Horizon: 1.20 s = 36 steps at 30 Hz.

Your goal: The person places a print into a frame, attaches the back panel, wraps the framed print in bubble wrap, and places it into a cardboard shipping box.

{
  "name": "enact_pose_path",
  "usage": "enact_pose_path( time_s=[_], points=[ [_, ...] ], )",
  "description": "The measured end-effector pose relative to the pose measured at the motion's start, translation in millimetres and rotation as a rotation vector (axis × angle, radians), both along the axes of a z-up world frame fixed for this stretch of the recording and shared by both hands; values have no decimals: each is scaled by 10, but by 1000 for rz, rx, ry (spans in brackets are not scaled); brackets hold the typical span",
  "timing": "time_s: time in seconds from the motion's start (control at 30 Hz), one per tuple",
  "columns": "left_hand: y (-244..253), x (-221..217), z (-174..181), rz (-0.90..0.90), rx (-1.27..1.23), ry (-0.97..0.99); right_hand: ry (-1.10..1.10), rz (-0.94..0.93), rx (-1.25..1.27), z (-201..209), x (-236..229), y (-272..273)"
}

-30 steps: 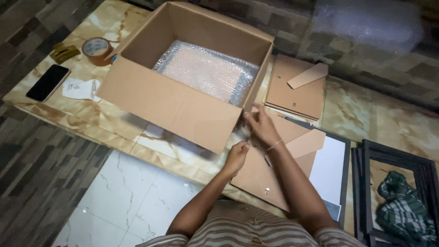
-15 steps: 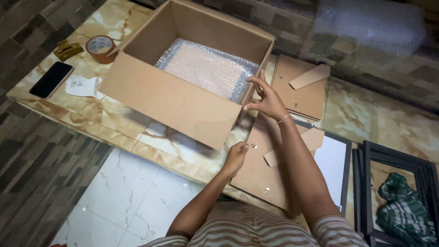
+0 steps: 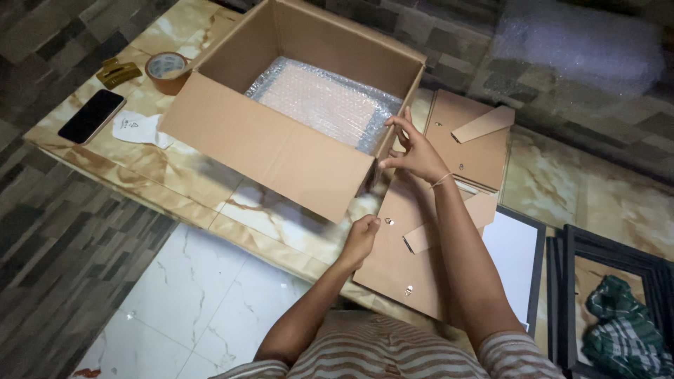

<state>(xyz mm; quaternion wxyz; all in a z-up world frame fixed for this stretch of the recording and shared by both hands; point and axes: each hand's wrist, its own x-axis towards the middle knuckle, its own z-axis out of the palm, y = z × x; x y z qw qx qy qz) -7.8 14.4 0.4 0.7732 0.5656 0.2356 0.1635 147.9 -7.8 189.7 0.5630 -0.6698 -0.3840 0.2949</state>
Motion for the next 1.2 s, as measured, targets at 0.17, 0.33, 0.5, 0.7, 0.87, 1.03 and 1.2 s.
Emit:
enact_pose_path(
  time_s=[0.17,0.33,0.5,0.7,0.87,1.03,1.2],
  points=[
    [16,-21,106,-15,-5,9,-12,-15,1,0,-25,-12],
    [6,-1,89,-29,-10,34,-16,-43,-8,72,-122,-86],
    [-54,-55,398,-73,-21,53,-109,-122,-6,73,-191,-300],
    [-267,117,60,-93,-86,32,-429,-351,-55,-101,-279,-909],
    [-513,225,9,-126,-104,15,-536,-569,-93,-312,-236,-1693],
    [-843,374,56,-106,-183,-65,-637,-840,-179,-517,-63,-2398],
    [-1042,402,554,-85,-159,-161,-706,-962,-116,-530,-19,-2769]
  ],
)
